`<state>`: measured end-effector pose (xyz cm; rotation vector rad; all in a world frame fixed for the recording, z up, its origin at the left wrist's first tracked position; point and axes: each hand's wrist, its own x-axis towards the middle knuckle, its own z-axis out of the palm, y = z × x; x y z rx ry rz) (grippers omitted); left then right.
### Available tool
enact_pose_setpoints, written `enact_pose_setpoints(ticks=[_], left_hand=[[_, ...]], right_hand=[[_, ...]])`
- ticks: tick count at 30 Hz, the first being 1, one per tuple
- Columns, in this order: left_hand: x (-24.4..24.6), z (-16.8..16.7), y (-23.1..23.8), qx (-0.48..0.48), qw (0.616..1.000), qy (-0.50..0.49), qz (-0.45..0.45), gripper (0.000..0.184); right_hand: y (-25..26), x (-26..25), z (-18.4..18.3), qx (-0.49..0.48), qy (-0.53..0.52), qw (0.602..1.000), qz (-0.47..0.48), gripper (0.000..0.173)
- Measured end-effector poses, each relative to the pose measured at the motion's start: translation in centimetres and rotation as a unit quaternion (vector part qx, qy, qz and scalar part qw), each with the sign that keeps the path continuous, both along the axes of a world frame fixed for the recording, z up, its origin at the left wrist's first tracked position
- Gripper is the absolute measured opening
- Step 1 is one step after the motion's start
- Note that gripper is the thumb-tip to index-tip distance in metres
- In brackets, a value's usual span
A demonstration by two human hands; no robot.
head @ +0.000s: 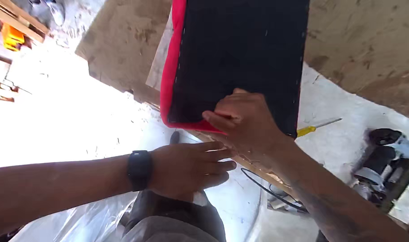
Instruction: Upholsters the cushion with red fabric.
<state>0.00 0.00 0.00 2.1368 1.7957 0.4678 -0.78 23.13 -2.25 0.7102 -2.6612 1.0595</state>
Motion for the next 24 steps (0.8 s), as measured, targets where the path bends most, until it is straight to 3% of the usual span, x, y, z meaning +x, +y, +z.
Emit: enact_pose_setpoints(ticks=[3, 8, 15, 24], left_hand=[[-2.2, -0.7, 0.5, -0.045, 0.998, 0.039, 0.018, 0.093], [-2.8, -2.0, 0.9, -0.093, 0.993, 0.074, 0.014, 0.112], [-3.0, -1.8, 1.3, -0.108, 0.991, 0.079, 0.018, 0.099], [-5.0, -1.7, 1.0, -0.136, 0.99, 0.022, -0.025, 0.113]], right_hand=[[-0.2, -0.5, 0.1, 0.002, -0.013, 1.0, 0.016, 0.044], [0.4, -1.0, 0.4, 0.021, -0.047, 0.998, 0.037, 0.043], [1.7, -1.7, 1.3, 0.037, -0.111, 0.99, 0.082, 0.037], [2.0, -1.0, 1.4, 0.021, -0.145, 0.987, 0.063, 0.028]])
